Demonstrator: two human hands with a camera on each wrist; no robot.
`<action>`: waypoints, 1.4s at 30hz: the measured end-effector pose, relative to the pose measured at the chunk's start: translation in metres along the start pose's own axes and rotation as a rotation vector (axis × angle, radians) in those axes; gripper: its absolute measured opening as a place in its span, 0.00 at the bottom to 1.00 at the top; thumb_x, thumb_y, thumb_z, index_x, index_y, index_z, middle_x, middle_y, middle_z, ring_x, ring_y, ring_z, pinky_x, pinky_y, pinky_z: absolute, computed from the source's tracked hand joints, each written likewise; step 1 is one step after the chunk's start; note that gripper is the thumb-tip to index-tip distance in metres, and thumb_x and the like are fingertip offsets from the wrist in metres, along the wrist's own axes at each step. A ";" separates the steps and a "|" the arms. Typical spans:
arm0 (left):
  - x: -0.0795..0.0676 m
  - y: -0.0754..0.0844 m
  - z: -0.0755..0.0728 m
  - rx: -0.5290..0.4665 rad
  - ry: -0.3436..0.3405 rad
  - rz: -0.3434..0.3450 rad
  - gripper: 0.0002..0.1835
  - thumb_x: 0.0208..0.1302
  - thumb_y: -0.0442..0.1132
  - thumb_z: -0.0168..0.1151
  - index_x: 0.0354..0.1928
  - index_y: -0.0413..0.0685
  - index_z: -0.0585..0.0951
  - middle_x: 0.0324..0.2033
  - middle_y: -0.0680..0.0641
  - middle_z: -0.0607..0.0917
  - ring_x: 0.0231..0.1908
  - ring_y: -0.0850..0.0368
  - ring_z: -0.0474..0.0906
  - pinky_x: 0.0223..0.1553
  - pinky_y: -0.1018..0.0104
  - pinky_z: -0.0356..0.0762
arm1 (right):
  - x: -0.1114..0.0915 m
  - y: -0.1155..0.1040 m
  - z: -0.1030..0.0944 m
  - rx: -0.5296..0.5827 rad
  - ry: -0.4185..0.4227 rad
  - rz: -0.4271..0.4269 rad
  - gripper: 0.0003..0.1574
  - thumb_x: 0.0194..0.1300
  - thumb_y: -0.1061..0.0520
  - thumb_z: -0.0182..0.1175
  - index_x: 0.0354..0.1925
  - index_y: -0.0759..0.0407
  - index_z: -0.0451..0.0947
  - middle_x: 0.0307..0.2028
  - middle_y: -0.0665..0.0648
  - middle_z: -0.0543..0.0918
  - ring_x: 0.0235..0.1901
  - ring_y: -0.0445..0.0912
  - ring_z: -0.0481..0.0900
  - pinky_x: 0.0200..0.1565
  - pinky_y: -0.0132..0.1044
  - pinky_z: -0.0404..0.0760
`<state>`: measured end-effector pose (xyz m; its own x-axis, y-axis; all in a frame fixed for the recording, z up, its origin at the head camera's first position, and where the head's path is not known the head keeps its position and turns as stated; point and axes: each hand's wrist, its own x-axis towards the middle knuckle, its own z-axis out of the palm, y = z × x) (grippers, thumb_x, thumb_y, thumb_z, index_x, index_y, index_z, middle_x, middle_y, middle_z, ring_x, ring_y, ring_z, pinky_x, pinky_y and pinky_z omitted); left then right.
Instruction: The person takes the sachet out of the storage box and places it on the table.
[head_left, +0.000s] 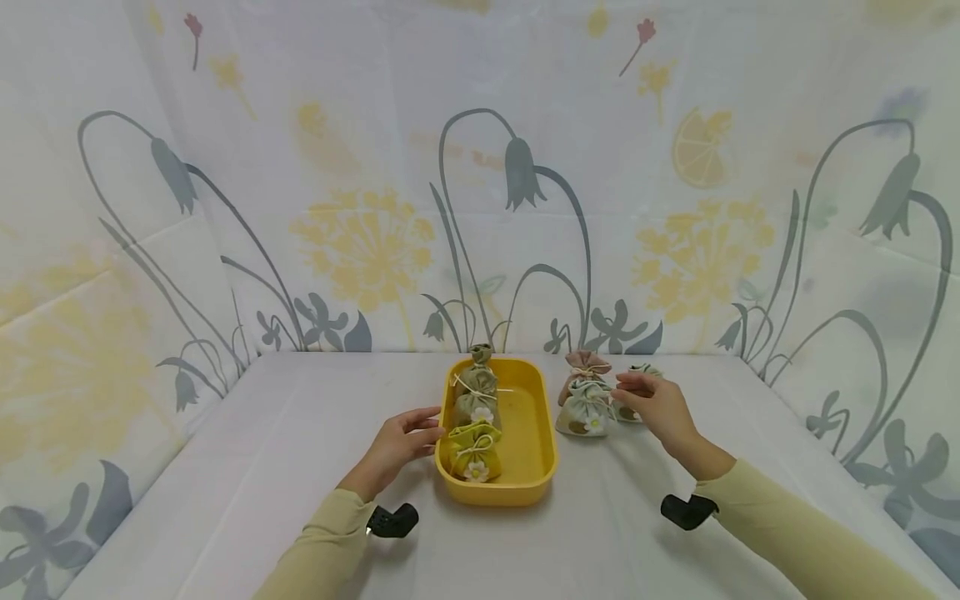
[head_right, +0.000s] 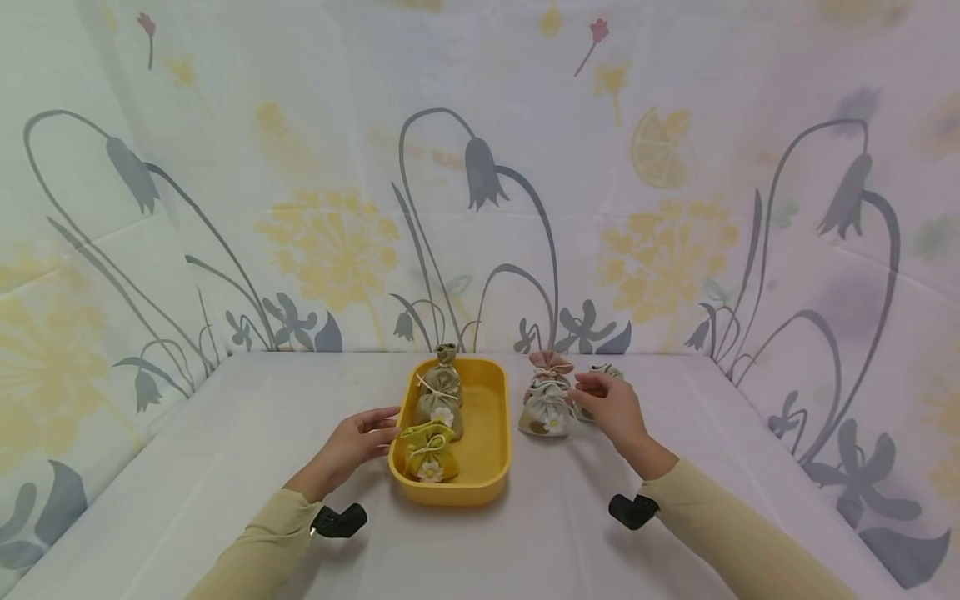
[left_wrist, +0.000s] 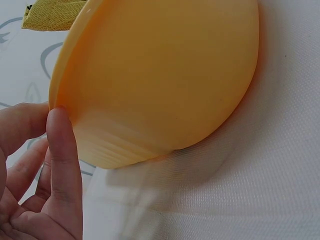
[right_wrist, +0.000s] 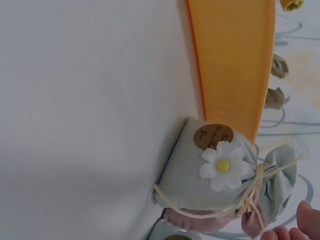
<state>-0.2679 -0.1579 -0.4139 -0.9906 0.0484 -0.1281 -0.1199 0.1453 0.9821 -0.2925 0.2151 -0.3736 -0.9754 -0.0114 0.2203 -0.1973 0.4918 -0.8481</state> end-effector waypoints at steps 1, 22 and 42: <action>0.000 0.000 0.000 -0.001 -0.001 -0.001 0.24 0.62 0.35 0.61 0.60 0.40 0.72 0.48 0.40 0.76 0.40 0.55 0.78 0.42 0.62 0.80 | -0.002 -0.001 -0.001 0.003 0.002 0.003 0.25 0.62 0.56 0.61 0.54 0.69 0.73 0.46 0.65 0.79 0.37 0.33 0.75 0.40 0.31 0.79; -0.001 0.000 0.000 -0.001 -0.004 0.008 0.23 0.62 0.35 0.61 0.59 0.40 0.73 0.46 0.41 0.77 0.39 0.55 0.78 0.42 0.62 0.80 | -0.029 -0.039 0.018 0.107 -0.163 -0.012 0.23 0.60 0.58 0.63 0.50 0.71 0.75 0.45 0.63 0.80 0.43 0.49 0.78 0.43 0.31 0.78; 0.000 0.000 -0.001 0.009 -0.009 0.009 0.24 0.61 0.36 0.62 0.60 0.39 0.72 0.46 0.41 0.77 0.41 0.54 0.78 0.43 0.61 0.80 | -0.035 -0.061 0.070 0.234 -0.264 0.055 0.17 0.57 0.61 0.65 0.46 0.66 0.79 0.43 0.61 0.82 0.41 0.48 0.80 0.45 0.36 0.80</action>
<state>-0.2675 -0.1585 -0.4141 -0.9909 0.0585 -0.1209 -0.1107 0.1540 0.9818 -0.2528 0.1249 -0.3634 -0.9710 -0.2302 0.0646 -0.1310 0.2860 -0.9492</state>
